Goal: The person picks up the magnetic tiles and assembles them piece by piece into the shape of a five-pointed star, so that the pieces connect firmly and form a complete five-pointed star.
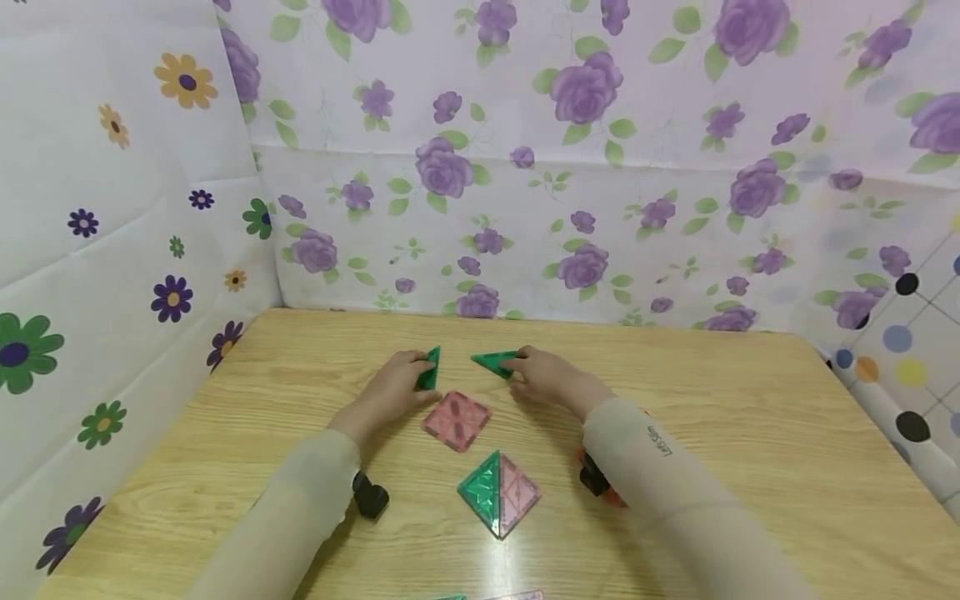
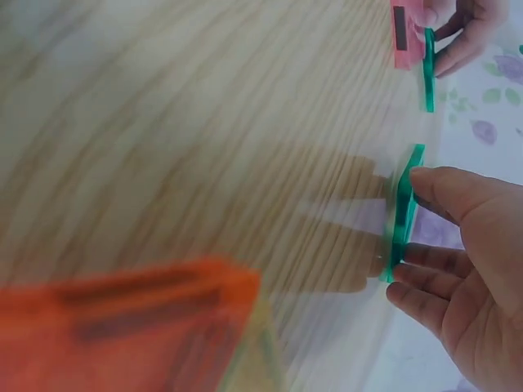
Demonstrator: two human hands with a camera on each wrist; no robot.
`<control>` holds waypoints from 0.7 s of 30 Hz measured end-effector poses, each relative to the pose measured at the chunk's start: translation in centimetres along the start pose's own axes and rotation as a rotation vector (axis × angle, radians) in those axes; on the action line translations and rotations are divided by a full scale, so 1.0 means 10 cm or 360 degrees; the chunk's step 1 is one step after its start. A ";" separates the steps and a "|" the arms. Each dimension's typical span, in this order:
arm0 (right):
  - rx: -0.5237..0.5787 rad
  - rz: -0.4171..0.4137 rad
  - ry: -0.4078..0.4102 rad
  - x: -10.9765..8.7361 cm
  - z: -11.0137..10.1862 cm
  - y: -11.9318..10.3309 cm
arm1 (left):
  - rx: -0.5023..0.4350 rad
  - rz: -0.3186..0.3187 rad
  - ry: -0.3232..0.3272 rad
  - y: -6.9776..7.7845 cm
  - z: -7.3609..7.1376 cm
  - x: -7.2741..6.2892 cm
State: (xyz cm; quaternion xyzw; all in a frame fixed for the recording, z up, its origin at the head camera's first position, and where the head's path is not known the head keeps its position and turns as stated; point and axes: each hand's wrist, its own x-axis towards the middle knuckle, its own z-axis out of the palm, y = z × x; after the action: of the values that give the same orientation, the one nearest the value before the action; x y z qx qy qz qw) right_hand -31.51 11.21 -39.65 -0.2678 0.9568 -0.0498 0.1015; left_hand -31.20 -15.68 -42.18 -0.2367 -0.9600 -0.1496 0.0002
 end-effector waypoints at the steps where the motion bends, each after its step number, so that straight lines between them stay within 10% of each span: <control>1: -0.0010 -0.0002 -0.0004 -0.02 0.00 0.01 | 0.0010 0.0007 -0.0011 0.02 0.00 0.03; 21: 0.0138 -0.0050 0.0037 -0.33 0.02 0.16 | 0.0096 0.0101 -0.0147 0.33 0.02 0.40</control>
State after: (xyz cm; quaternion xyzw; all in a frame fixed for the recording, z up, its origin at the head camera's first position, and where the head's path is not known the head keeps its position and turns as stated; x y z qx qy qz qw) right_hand -29.50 14.28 -39.58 -0.2774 0.9506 -0.0960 0.1013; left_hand -33.23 -11.06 -41.13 -0.2736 -0.9550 -0.1095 -0.0323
